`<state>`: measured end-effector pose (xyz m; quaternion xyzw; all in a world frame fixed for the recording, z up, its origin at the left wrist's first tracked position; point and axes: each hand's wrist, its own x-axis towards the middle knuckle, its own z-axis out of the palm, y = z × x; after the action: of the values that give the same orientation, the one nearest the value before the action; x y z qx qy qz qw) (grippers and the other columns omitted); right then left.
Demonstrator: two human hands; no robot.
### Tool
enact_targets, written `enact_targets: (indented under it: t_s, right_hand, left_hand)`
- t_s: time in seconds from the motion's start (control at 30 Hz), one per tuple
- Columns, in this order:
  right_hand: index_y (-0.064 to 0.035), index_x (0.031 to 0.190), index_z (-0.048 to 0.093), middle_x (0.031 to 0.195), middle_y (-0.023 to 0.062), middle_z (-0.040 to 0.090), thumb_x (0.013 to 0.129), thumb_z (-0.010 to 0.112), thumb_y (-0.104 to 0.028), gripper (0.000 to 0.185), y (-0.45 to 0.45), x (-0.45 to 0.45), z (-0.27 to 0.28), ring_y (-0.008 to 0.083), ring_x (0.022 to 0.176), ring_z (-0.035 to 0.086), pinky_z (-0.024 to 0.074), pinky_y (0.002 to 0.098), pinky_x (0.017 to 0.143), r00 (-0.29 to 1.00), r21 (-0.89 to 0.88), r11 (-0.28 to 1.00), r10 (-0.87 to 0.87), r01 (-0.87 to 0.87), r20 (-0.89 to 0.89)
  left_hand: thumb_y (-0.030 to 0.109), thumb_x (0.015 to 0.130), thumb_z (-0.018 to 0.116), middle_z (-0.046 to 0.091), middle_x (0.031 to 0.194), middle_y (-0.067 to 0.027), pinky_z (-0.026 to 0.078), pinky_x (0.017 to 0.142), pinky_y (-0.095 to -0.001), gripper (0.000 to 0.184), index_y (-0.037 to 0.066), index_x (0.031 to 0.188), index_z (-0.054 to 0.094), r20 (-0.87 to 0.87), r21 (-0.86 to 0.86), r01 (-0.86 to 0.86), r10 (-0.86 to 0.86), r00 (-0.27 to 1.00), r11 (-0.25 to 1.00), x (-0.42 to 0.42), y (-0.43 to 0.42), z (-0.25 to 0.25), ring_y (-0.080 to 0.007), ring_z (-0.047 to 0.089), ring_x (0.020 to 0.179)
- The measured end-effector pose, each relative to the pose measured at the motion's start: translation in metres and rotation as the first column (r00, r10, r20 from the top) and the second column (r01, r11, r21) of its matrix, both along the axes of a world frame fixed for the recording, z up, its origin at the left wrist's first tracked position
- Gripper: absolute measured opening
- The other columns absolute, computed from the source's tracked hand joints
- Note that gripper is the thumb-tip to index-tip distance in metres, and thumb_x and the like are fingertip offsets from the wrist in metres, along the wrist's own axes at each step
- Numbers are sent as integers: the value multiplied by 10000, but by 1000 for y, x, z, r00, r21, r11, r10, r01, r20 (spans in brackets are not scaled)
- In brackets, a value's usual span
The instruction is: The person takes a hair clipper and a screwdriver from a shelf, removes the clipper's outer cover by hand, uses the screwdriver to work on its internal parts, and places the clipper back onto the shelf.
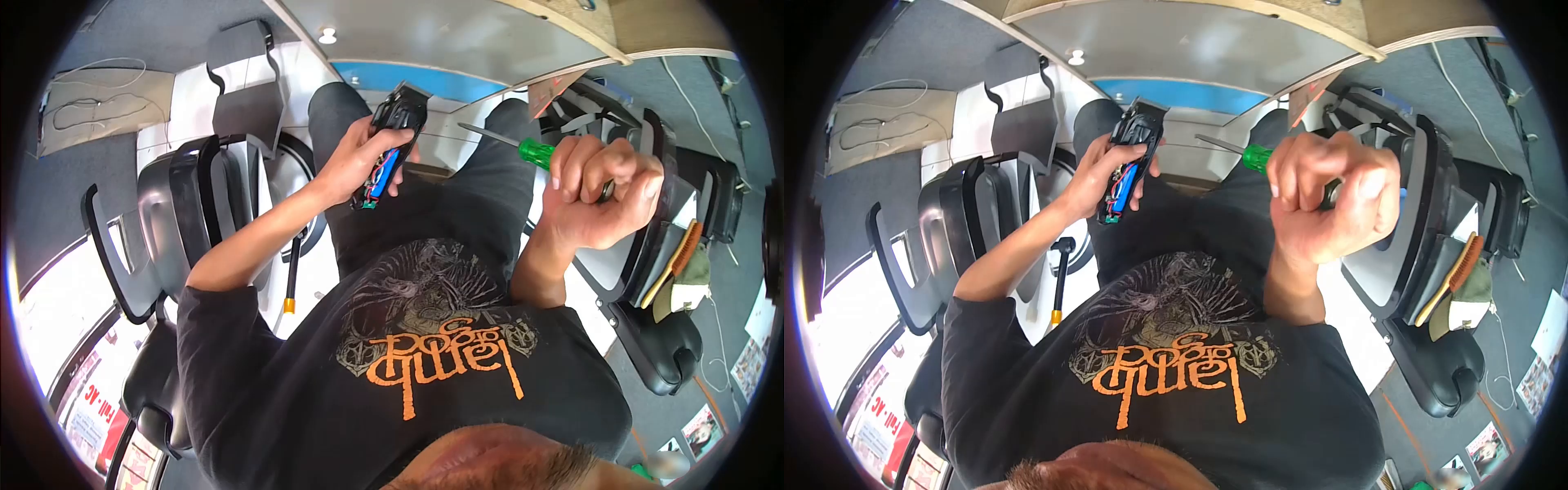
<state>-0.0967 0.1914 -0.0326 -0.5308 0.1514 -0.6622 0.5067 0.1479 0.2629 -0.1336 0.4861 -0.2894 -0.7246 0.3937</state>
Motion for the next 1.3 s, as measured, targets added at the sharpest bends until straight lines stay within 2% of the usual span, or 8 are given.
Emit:
enact_targets:
  t_s: [0.1,0.13,0.23,0.37,0.53,0.63,1.23,1.3]
  right_hand:
    - [-41,933,648,592,1,396,1162,344,-395,520,5,8,-18,114,417,336,306,281,406,982,21,992,120,-125,144]
    - [-71,884,622,589,-5,408,1164,307,-437,558,8,11,-18,121,417,359,323,281,407,983,63,992,96,-107,154]
    - [-70,867,611,588,5,416,1163,300,-447,572,7,17,-21,131,417,375,339,291,409,951,40,981,176,-192,255]
    - [-61,878,626,587,19,428,1162,301,-452,583,8,23,-20,140,421,385,349,309,409,941,8,979,193,-203,277]
    - [-34,841,587,649,55,499,1155,341,-484,601,7,22,-26,172,452,427,366,360,459,923,-5,958,279,-288,266]
    - [-22,841,594,656,59,516,1154,340,-488,615,9,23,-28,176,455,433,367,360,461,921,6,961,262,-275,289]
    - [-33,885,587,694,70,546,1152,321,-507,605,11,22,-30,176,460,448,381,357,460,933,-43,965,260,-258,250]
    - [-29,852,598,638,51,496,1153,311,-487,619,12,27,-28,154,443,415,342,323,430,938,-36,971,238,-237,252]
  left_hand:
    - [302,1040,587,690,927,-114,584,509,-317,431,-50,1289,600,0,-23,2,-2,1000,1000,-2,0,-1,-148,659,630]
    - [306,1041,590,693,928,-114,585,508,-316,419,-49,1264,605,1,-31,6,-6,1000,1000,-2,-1,-1,-148,660,629]
    - [312,1042,594,702,931,-117,589,506,-316,377,-39,1182,606,25,-30,4,-3,1000,1000,-2,-1,-1,-150,663,627]
    - [312,1040,599,713,935,-121,600,513,-319,339,-22,1097,590,60,-25,5,-3,998,1000,-2,-2,1,-153,667,627]
    - [310,1039,598,712,936,-125,602,513,-319,346,-28,1114,585,53,-23,-5,6,999,1000,-2,-2,0,-154,669,631]
    - [309,1040,598,712,937,-127,602,513,-318,345,-28,1113,585,50,-21,-11,12,999,1000,-2,-2,0,-154,670,632]
    - [319,1038,610,714,946,-129,605,511,-313,361,-34,1115,604,51,-20,-2,3,999,1000,-2,-1,-3,-151,673,638]
    - [314,1042,613,713,944,-126,603,508,-310,355,-32,1117,602,53,-16,-6,6,999,1000,-2,-1,-3,-149,670,633]
